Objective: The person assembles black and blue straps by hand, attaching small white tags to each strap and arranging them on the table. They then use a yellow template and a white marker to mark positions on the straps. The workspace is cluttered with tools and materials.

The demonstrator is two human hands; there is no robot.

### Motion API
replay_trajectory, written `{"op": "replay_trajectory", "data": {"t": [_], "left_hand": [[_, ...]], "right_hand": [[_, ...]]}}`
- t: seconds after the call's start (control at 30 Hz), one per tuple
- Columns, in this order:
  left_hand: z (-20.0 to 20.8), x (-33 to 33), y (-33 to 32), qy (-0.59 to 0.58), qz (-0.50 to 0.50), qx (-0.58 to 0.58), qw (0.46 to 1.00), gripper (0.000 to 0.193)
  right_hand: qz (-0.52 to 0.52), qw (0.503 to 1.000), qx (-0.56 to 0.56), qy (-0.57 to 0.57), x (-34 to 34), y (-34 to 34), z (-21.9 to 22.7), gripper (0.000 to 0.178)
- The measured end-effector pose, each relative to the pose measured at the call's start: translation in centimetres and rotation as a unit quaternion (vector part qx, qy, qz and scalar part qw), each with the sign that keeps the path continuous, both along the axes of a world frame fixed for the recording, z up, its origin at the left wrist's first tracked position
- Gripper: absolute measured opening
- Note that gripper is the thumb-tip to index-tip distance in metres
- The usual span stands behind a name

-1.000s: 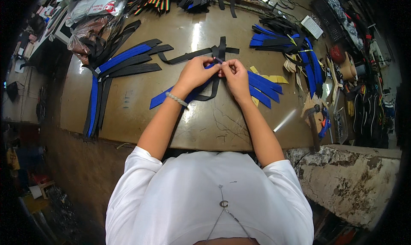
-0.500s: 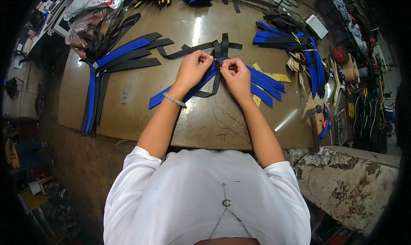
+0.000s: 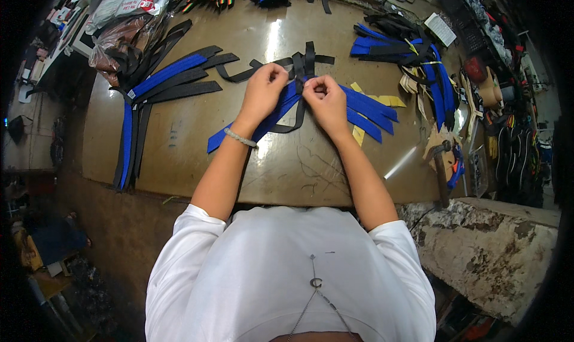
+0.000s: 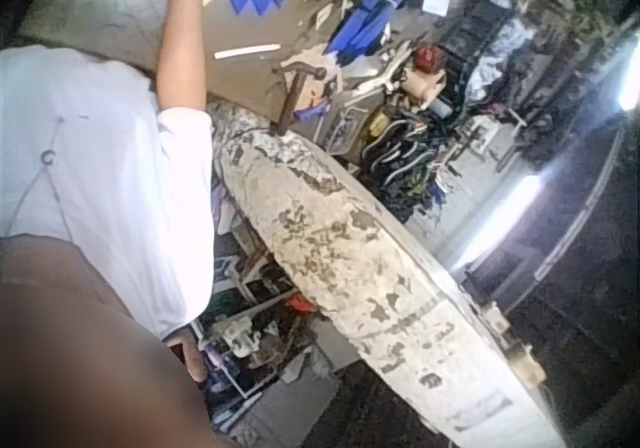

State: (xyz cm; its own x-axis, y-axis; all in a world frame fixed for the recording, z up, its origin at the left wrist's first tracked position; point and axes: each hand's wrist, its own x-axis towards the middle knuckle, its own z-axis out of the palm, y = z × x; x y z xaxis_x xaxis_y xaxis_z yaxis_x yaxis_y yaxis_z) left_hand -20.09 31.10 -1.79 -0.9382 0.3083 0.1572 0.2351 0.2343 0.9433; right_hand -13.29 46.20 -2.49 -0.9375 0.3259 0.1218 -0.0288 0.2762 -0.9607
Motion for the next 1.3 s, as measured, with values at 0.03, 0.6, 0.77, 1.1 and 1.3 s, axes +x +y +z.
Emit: {"op": "replay_trajectory", "data": {"t": [0.03, 0.6, 0.77, 1.1, 1.3], "left_hand": [[0.6, -0.1, -0.2, -0.009, 0.029, 0.021, 0.999, 0.025], [3.1, 1.6, -1.2, 0.193, -0.111, -0.217, 0.950, 0.024], [4.1, 1.6, -1.9, 0.201, -0.080, -0.136, 0.967, 0.022], [0.9, 0.6, -1.5, 0.006, -0.085, -0.118, 0.989, 0.030], [0.5, 0.2, -1.7, -0.062, -0.097, -0.046, 0.992, 0.028]], "right_hand": [[0.003, 0.996, -0.088, 0.011, -0.1, 0.3, 0.0, 0.014], [0.060, 0.938, -0.332, 0.080, 0.3, 6.0, 2.1, 0.019], [-0.025, 0.880, -0.457, 0.128, 1.7, 11.2, 4.5, 0.014], [0.044, 0.976, -0.211, -0.016, -0.1, 0.8, 0.3, 0.017], [0.003, 0.993, -0.094, 0.073, 0.1, -0.6, 1.3, 0.016]]}}
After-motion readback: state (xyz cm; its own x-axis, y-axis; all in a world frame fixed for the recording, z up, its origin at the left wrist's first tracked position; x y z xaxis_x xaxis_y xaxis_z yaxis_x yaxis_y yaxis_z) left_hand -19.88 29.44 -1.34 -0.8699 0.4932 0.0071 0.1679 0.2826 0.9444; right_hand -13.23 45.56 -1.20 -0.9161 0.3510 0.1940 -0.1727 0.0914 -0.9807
